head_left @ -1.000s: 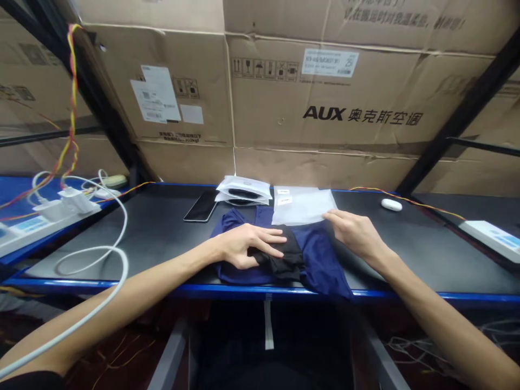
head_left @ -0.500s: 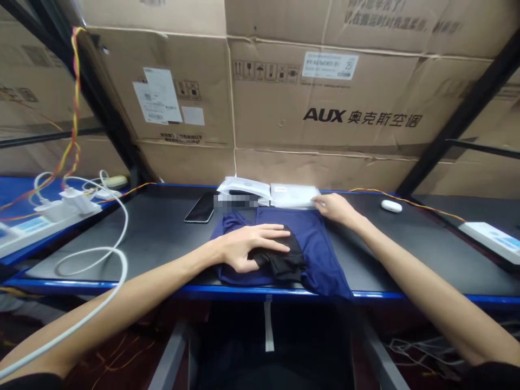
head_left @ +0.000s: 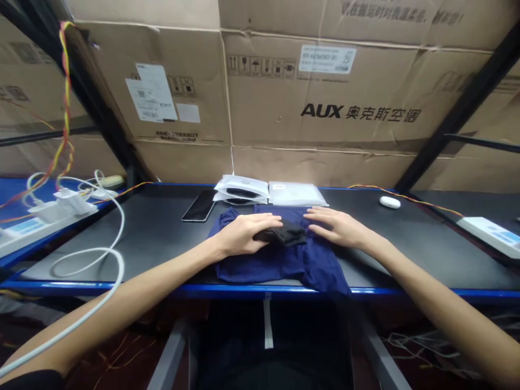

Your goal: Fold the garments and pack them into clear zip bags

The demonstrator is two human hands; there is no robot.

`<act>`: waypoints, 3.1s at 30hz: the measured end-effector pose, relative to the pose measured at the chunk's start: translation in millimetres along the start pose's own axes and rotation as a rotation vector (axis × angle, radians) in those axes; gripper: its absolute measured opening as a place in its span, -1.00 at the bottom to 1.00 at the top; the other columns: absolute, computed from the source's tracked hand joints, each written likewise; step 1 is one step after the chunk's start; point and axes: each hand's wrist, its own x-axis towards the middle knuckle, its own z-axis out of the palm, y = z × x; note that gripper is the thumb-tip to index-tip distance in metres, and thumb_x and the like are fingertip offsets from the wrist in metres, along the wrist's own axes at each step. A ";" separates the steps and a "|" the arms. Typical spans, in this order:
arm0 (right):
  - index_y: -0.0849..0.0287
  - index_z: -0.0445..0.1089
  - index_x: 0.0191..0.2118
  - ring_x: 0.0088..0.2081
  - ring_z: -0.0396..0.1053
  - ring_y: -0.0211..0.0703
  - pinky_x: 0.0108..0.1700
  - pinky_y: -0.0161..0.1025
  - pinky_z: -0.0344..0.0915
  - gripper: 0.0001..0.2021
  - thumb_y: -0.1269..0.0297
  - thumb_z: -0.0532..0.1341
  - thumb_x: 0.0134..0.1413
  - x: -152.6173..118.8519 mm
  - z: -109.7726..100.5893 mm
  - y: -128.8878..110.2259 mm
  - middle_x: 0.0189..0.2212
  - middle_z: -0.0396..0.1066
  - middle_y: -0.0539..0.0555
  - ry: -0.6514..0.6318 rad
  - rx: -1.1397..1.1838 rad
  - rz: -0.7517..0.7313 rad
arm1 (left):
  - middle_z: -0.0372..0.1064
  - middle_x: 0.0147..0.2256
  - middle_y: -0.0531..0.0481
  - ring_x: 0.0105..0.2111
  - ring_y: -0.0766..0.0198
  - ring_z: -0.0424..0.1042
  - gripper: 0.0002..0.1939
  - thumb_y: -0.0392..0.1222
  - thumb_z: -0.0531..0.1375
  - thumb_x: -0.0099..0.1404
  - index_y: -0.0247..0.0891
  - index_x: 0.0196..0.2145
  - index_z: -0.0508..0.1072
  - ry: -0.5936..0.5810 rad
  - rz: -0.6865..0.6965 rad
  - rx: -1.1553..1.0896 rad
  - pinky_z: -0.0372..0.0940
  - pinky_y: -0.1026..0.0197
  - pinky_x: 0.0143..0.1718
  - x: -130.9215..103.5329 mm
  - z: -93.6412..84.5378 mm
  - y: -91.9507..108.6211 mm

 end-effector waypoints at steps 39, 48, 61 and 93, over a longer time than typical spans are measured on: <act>-0.01 0.33 0.30 0.34 0.17 0.08 0.35 0.15 0.18 -0.55 0.14 0.14 0.34 -38.7 2.7 7.9 0.32 0.24 0.07 -0.080 0.121 0.054 | 0.47 0.06 -0.15 -0.03 0.04 0.52 -0.55 -0.20 0.16 0.34 -0.23 0.17 0.35 0.036 -0.195 0.252 0.41 0.09 -0.01 71.0 9.7 39.2; 0.08 0.48 0.15 0.22 0.37 0.05 0.28 0.08 0.30 -0.61 0.24 0.05 0.35 -37.7 0.9 5.6 0.17 0.45 0.10 0.037 0.112 0.092 | 0.46 -0.13 -0.24 -0.18 -0.05 0.54 -0.64 0.00 0.16 0.37 -0.32 -0.05 0.47 -0.285 -0.187 0.246 0.45 0.03 -0.16 68.1 33.3 49.6; 0.13 0.40 0.22 0.24 0.34 0.18 0.25 0.13 0.33 -0.55 0.09 0.09 0.34 -29.6 8.0 -22.7 0.19 0.42 0.18 -0.002 0.044 0.125 | 0.53 -0.31 -0.02 -0.36 0.16 0.52 -0.74 -0.12 0.17 0.34 -0.21 -0.04 0.41 -0.009 -0.310 0.043 0.34 0.19 -0.30 61.4 25.8 42.2; 0.25 0.41 0.21 0.28 0.30 0.10 0.30 0.10 0.27 -0.55 0.21 0.03 0.33 -35.3 16.3 -10.4 0.20 0.40 0.27 -0.038 -0.038 0.086 | 0.33 0.22 -0.08 0.12 0.05 0.42 -0.59 -0.05 0.23 0.35 -0.14 0.12 0.44 -0.218 -0.222 0.228 0.31 0.08 0.14 4.5 -11.0 22.9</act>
